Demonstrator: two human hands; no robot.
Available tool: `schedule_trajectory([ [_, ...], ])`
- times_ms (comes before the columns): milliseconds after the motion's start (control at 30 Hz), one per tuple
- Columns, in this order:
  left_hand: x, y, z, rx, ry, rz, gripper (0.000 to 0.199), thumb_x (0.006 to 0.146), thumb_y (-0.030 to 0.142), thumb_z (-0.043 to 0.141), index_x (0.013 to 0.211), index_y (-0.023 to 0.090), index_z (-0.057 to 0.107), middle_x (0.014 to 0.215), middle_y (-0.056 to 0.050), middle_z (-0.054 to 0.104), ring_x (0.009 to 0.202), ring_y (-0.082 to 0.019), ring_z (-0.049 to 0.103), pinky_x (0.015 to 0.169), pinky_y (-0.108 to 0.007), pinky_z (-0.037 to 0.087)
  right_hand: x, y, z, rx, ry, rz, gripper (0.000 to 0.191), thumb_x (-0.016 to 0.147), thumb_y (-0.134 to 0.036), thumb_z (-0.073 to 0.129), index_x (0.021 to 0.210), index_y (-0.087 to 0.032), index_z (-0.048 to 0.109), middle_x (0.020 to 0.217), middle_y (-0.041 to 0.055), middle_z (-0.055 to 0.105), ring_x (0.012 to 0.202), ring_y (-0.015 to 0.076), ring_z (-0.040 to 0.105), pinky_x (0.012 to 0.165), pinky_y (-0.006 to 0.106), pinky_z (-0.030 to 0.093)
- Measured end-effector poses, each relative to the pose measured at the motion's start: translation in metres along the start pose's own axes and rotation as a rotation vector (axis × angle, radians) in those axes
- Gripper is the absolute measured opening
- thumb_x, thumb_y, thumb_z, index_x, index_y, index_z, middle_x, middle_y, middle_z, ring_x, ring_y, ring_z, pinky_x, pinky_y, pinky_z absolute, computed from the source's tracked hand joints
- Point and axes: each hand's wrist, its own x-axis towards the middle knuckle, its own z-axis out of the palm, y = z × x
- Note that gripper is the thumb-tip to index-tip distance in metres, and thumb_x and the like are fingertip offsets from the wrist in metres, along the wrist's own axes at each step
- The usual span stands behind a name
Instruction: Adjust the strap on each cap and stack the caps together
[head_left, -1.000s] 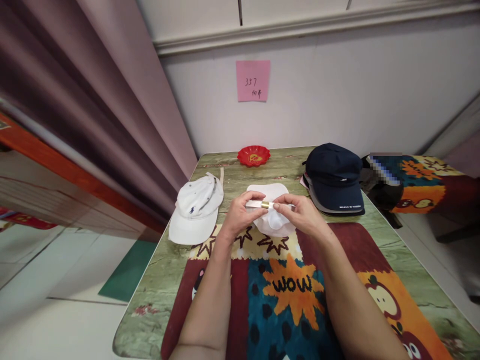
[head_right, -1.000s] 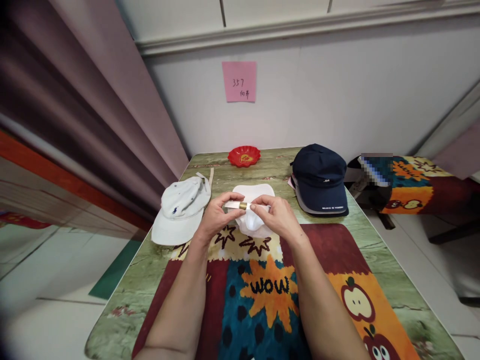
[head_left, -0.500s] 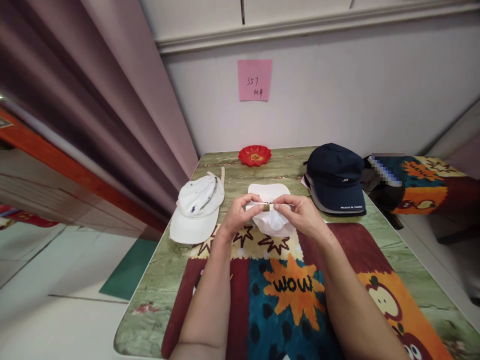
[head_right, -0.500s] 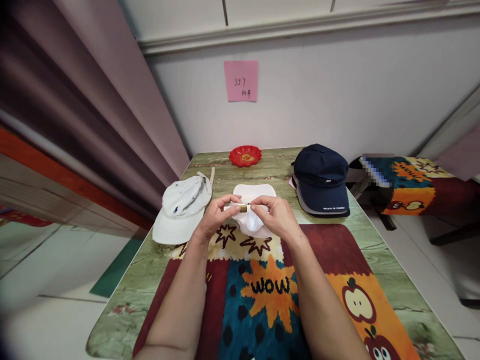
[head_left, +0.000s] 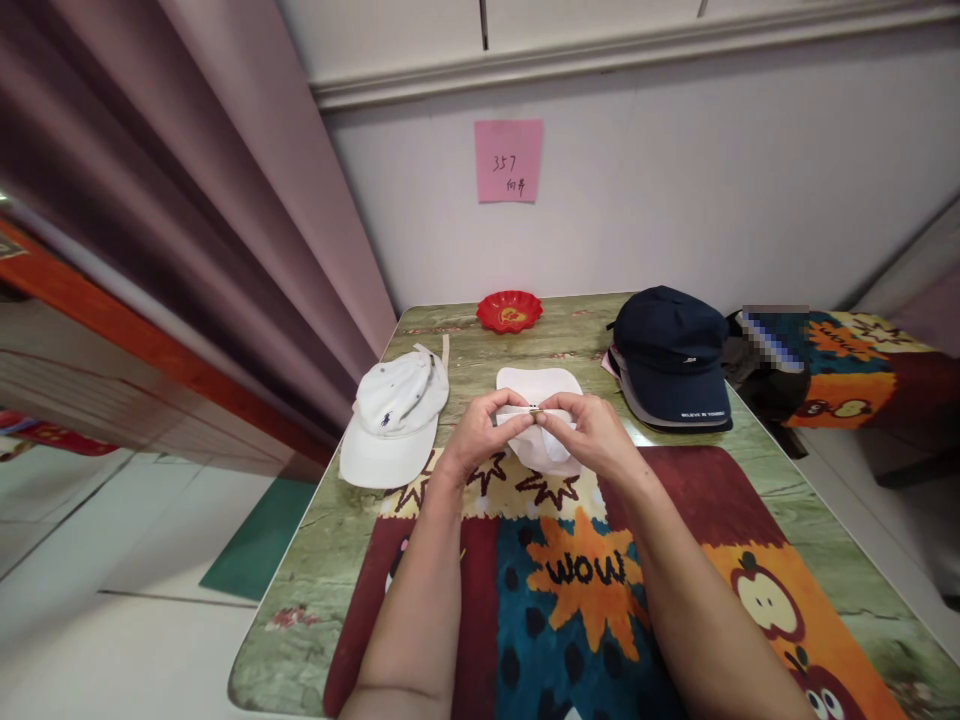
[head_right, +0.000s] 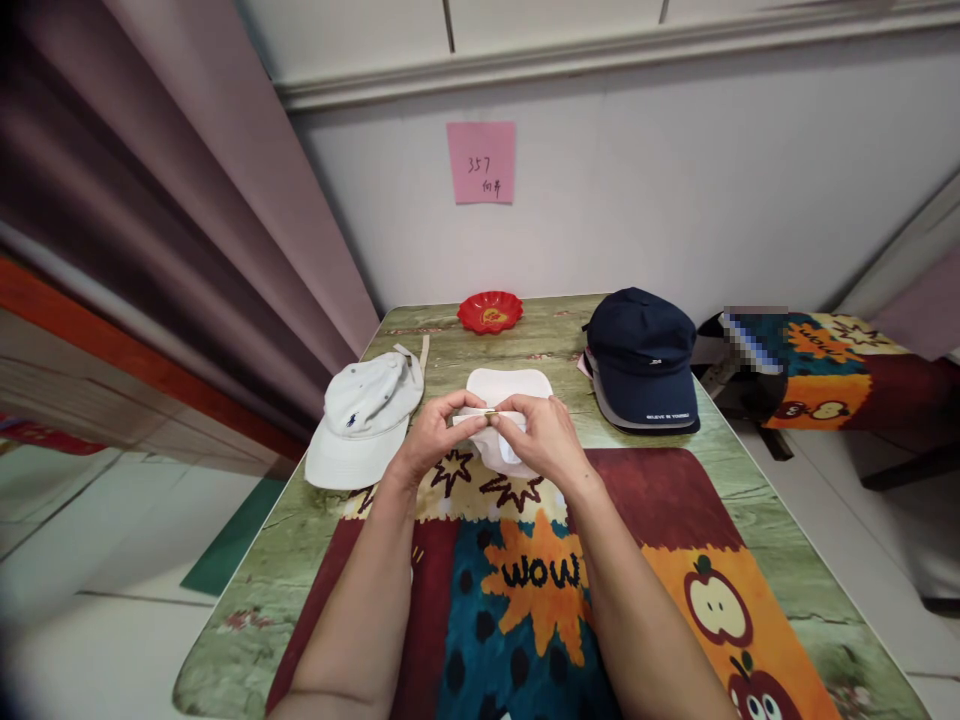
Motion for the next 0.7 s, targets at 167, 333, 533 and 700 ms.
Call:
schedule_trajectory([
  [167, 0.000, 0.003, 0.003, 0.032, 0.034, -0.009, 0.020, 0.082, 0.036, 0.069, 0.085, 0.017, 0.067, 0.086, -0.002, 0.068, 0.082, -0.018, 0.061, 0.078, -0.027, 0.047, -0.001, -0.003, 0.002, -0.016, 0.024, 0.016, 0.029, 0.087, -0.046, 0.059, 0.088, -0.024, 0.078, 0.059, -0.0018, 0.063, 0.057, 0.0156, 0.052, 0.068, 0.029, 0.037],
  [333, 0.000, 0.004, 0.006, 0.022, 0.058, -0.012, 0.019, 0.081, 0.035, 0.068, 0.084, 0.016, 0.068, 0.083, -0.001, 0.068, 0.079, -0.017, 0.060, 0.075, -0.027, 0.046, 0.000, -0.002, 0.004, -0.024, 0.026, 0.026, 0.029, 0.087, -0.046, 0.059, 0.088, -0.024, 0.078, 0.056, -0.0024, 0.060, 0.055, 0.0152, 0.052, 0.068, 0.030, 0.037],
  [533, 0.001, 0.002, 0.008, 0.006, 0.069, 0.004, 0.016, 0.081, 0.032, 0.067, 0.080, 0.016, 0.067, 0.082, -0.002, 0.067, 0.079, -0.017, 0.059, 0.075, -0.027, 0.045, 0.001, -0.003, 0.007, -0.032, 0.047, 0.018, 0.027, 0.087, -0.043, 0.059, 0.084, -0.024, 0.078, 0.059, -0.0013, 0.065, 0.055, 0.0150, 0.053, 0.071, 0.031, 0.041],
  [700, -0.001, -0.009, -0.002, -0.140, 0.116, -0.029, 0.021, 0.082, 0.038, 0.071, 0.086, 0.017, 0.068, 0.087, -0.003, 0.068, 0.080, -0.017, 0.059, 0.074, -0.027, 0.046, 0.002, 0.008, -0.007, 0.076, 0.038, -0.013, 0.034, 0.086, -0.051, 0.063, 0.099, -0.023, 0.078, 0.088, 0.0032, 0.076, 0.068, 0.0177, 0.061, 0.067, 0.029, 0.043],
])
